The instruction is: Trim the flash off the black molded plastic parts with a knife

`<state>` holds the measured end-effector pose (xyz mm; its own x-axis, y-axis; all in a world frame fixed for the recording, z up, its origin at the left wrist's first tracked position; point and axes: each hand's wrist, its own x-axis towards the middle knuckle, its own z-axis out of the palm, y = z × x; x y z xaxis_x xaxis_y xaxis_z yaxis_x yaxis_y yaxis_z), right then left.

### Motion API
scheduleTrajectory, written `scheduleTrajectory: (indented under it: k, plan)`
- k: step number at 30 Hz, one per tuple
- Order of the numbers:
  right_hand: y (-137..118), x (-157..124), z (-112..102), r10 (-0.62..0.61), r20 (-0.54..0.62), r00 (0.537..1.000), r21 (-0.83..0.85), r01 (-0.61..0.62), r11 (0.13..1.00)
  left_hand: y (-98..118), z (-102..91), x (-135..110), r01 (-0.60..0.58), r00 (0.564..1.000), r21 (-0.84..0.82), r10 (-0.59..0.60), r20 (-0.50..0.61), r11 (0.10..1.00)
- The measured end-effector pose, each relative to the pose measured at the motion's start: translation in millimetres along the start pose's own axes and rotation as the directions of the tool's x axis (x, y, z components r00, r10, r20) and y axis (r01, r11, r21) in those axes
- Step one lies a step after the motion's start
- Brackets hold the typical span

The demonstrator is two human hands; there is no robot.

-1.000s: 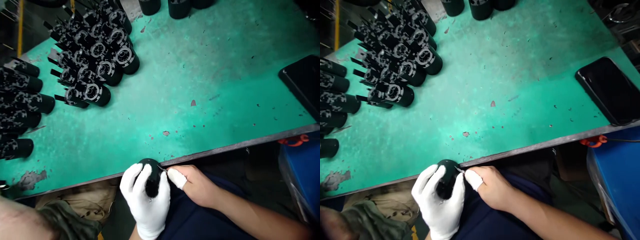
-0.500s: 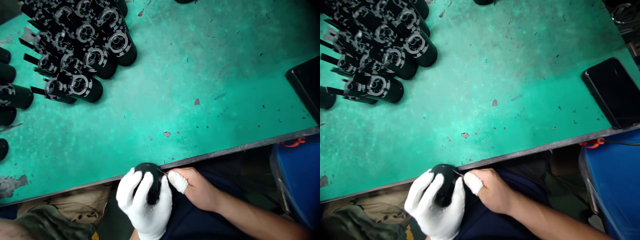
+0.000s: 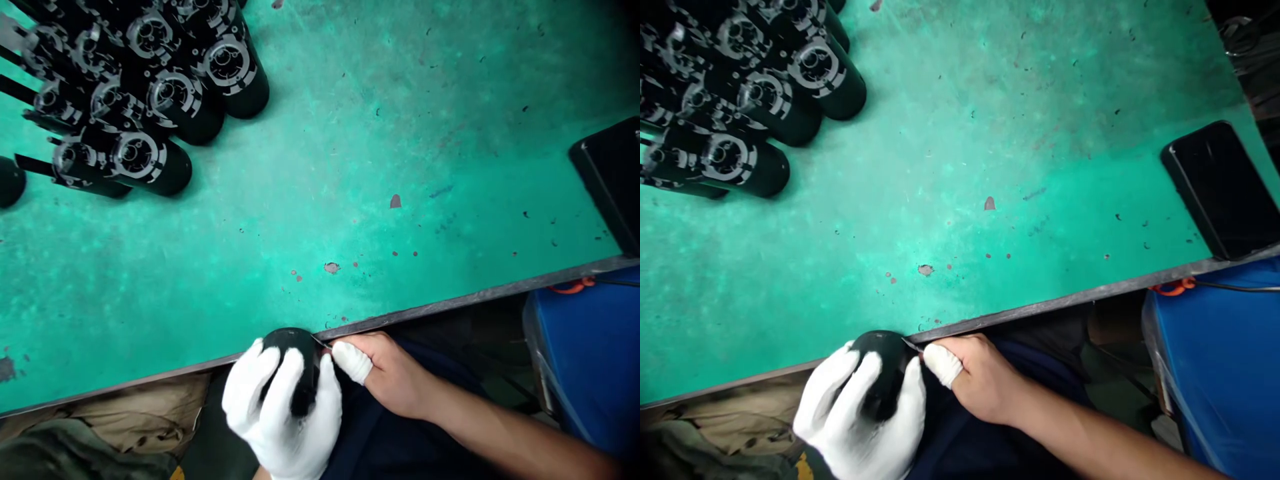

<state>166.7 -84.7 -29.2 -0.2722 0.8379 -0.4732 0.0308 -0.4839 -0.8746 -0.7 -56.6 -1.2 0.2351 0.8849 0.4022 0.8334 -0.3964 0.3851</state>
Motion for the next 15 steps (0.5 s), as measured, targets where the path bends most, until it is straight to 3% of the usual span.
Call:
scheduleTrajectory:
  k: [5, 9, 15]
  plan:
    - [-4.0, -1.4, 3.7, 0.008, -0.039, 0.999, 0.012, -0.008, 1.000, -5.0, 3.0, 0.1, -0.116, 0.992, 0.006, 0.116, -0.052, 0.993]
    - [-2.9, -5.0, 1.0, -0.023, -0.073, 0.997, 0.055, 0.027, 0.998, -6.3, 2.4, -1.6, -0.148, 0.989, 0.001, 0.148, -0.014, 0.989]
    - [-4.8, -3.6, -2.0, -0.105, 0.003, 0.994, -0.063, 0.106, 0.992, -9.7, 0.5, -6.2, -0.186, 0.982, -0.036, 0.186, -0.006, 0.982]
